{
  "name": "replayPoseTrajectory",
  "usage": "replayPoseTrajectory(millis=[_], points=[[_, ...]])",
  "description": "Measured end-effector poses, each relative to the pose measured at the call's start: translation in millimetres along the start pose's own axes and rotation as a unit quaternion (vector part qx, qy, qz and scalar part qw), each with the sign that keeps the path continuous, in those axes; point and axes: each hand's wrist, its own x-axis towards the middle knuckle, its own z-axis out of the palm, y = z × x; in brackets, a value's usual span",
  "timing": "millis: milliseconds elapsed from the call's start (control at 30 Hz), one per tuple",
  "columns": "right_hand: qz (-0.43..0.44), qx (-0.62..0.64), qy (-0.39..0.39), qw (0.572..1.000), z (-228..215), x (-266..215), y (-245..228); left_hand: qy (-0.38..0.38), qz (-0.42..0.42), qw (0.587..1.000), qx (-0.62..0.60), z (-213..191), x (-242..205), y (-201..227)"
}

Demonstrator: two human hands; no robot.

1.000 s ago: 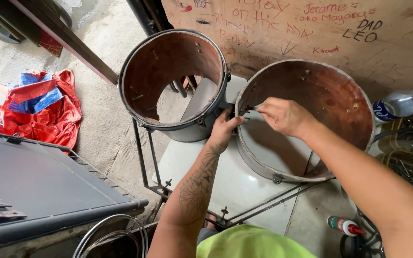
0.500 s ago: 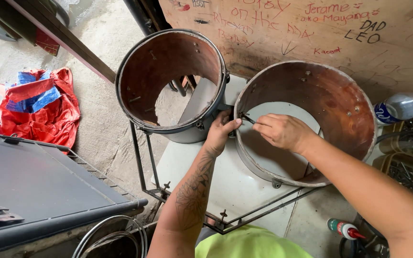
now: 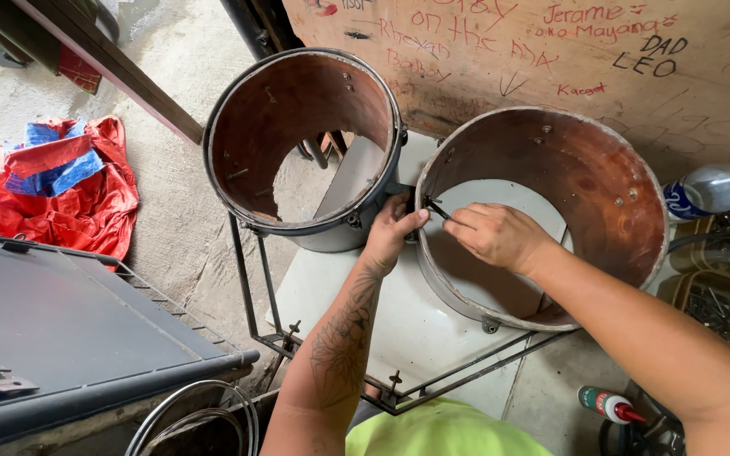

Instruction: The person uses scissors to cut a strip of material from a circular drum rim, then places the rim aside. They pick up a tube of glue and set it down, then use a wrench to tighten bolts on the metal frame connecting two cylindrical drums.

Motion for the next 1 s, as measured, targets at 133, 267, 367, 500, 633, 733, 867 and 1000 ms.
replayPoseTrajectory(millis=[133, 267, 367, 500, 633, 733, 867, 1000], points=[[-0.041, -0.038, 0.006, 0.998, 12, -8, -7, -0.004, 0.002, 1.0, 0.0, -7, 6, -12], [-0.066, -0.04, 0.009, 0.997, 26, -10, -17, -0.003, 0.008, 1.0, -0.003, -9, 10, -18], [-0.103, -0.041, 0.002, 0.994, 43, -20, -17, -0.005, 0.013, 1.0, -0.004, -6, 6, -10], [-0.141, -0.046, -0.005, 0.989, 51, -28, -15, 0.003, -0.008, 1.0, 0.017, 0, 0, -1], [-0.128, -0.011, -0.004, 0.992, 42, -18, -12, 0.006, -0.007, 1.0, 0.014, -2, 2, -3], [-0.067, 0.034, -0.037, 0.996, 26, -13, -3, -0.001, -0.007, 1.0, 0.018, -8, 6, -10], [-0.02, 0.068, -0.012, 0.997, 36, -18, 7, 0.02, -0.023, 0.998, 0.051, -1, 3, -2], [0.08, 0.125, 0.017, 0.989, 22, 1, 7, 0.042, -0.011, 0.994, 0.103, -8, 15, -20]])
